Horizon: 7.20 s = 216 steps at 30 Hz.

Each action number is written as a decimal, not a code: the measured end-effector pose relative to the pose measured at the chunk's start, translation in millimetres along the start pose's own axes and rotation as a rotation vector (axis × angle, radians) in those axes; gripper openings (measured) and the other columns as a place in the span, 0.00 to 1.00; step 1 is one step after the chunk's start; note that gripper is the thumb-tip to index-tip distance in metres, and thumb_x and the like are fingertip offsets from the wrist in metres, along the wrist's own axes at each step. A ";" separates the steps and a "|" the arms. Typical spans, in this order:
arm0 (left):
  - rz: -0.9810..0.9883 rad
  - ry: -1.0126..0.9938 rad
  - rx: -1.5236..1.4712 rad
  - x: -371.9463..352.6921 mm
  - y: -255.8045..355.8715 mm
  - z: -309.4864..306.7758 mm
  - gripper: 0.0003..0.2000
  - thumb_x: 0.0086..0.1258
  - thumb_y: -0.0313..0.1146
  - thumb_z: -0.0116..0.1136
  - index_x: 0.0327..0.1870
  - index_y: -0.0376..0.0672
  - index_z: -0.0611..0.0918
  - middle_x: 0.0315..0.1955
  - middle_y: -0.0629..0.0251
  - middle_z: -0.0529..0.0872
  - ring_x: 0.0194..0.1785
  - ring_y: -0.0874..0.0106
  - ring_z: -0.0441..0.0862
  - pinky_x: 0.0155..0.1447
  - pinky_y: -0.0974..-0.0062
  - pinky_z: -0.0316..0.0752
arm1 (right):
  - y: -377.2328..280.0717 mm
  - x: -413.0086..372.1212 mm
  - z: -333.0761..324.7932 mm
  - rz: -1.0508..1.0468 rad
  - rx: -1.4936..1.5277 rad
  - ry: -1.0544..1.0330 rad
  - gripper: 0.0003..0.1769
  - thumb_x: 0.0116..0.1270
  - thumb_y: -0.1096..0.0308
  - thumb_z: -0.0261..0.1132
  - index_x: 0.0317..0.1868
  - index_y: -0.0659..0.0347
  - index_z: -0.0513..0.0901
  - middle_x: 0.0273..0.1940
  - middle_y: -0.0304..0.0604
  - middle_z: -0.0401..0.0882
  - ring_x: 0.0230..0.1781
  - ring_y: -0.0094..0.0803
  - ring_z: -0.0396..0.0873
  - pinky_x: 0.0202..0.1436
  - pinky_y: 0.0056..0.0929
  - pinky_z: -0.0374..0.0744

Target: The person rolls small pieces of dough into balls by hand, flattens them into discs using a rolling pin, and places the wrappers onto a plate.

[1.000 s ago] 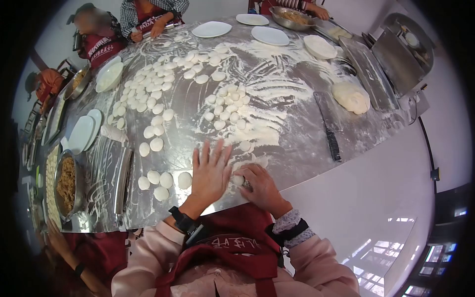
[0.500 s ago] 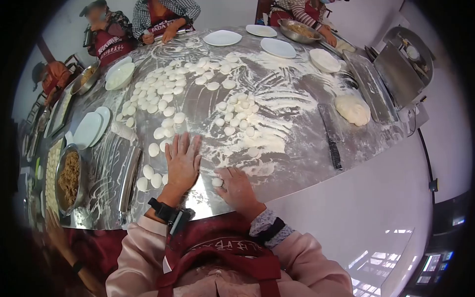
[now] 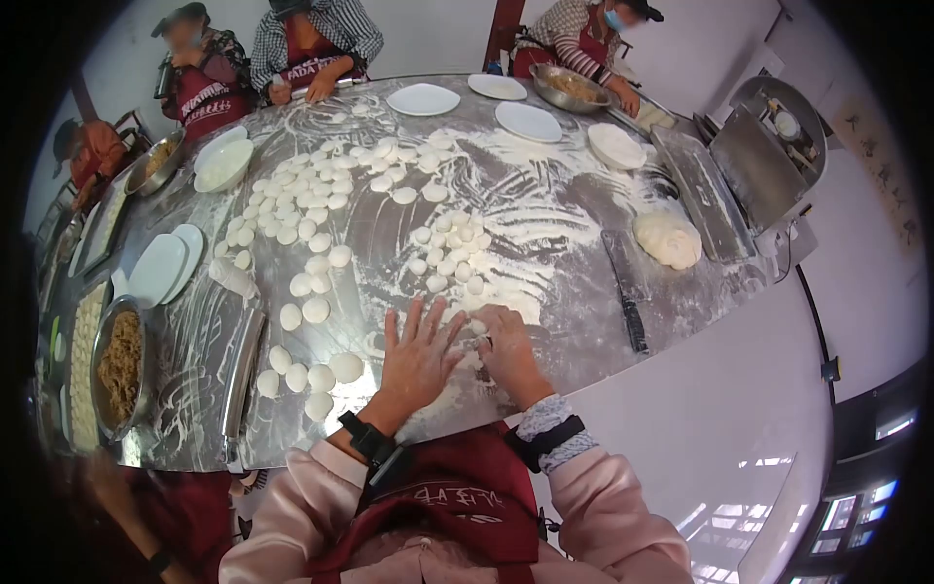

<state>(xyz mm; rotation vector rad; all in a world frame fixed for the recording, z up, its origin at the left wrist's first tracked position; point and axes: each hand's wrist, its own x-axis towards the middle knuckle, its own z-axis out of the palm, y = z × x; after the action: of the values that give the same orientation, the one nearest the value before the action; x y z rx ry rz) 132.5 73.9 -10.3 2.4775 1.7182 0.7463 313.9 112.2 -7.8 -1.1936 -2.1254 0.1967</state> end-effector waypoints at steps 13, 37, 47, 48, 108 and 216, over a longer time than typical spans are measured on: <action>-0.269 -0.014 0.059 -11.5 -40.0 -43.3 0.28 0.75 0.44 0.46 0.76 0.53 0.61 0.74 0.54 0.59 0.77 0.49 0.50 0.75 0.42 0.39 | -70.5 6.5 23.7 0.006 0.414 -0.215 0.18 0.60 0.68 0.70 0.50 0.62 0.79 0.48 0.50 0.81 0.47 0.45 0.81 0.55 0.38 0.78; -0.338 0.039 0.012 -15.9 -63.6 -29.9 0.25 0.76 0.41 0.44 0.73 0.51 0.65 0.72 0.55 0.63 0.76 0.52 0.54 0.75 0.45 0.44 | -66.1 3.7 42.5 -0.012 0.443 -0.191 0.17 0.57 0.72 0.69 0.48 0.61 0.78 0.42 0.50 0.81 0.46 0.46 0.81 0.51 0.40 0.78; -0.203 0.093 0.031 25.6 -18.4 -43.6 0.28 0.75 0.44 0.46 0.76 0.51 0.61 0.73 0.53 0.59 0.76 0.48 0.52 0.74 0.42 0.45 | -25.0 40.2 2.6 0.248 0.251 -0.196 0.14 0.59 0.75 0.63 0.47 0.63 0.79 0.42 0.50 0.82 0.42 0.44 0.82 0.46 0.36 0.80; -0.161 0.079 0.025 24.9 -12.3 -41.2 0.30 0.74 0.46 0.48 0.76 0.51 0.60 0.74 0.54 0.57 0.77 0.49 0.50 0.74 0.41 0.43 | -20.9 45.6 5.0 0.248 0.256 -0.149 0.15 0.59 0.75 0.63 0.47 0.63 0.79 0.42 0.50 0.81 0.42 0.45 0.82 0.47 0.37 0.80; -0.309 -0.013 0.080 -3.7 -52.3 -18.7 0.28 0.74 0.42 0.47 0.74 0.50 0.63 0.73 0.57 0.61 0.77 0.54 0.52 0.76 0.43 0.41 | -41.5 21.8 37.4 -0.055 0.387 -0.258 0.17 0.54 0.74 0.66 0.46 0.61 0.78 0.45 0.52 0.80 0.47 0.49 0.78 0.54 0.41 0.76; -0.244 0.042 0.150 9.3 -13.1 -39.8 0.32 0.73 0.47 0.49 0.77 0.51 0.59 0.76 0.60 0.55 0.79 0.53 0.47 0.76 0.41 0.37 | -49.8 -19.9 11.6 0.289 0.430 -0.087 0.23 0.58 0.75 0.65 0.56 0.60 0.75 0.48 0.51 0.76 0.50 0.49 0.74 0.57 0.44 0.74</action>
<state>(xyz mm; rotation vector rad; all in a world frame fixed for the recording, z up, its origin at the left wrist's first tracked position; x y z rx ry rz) 107.5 77.8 24.4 2.2923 2.1141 0.6740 278.7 70.2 -4.5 -1.2352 -1.8430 0.8041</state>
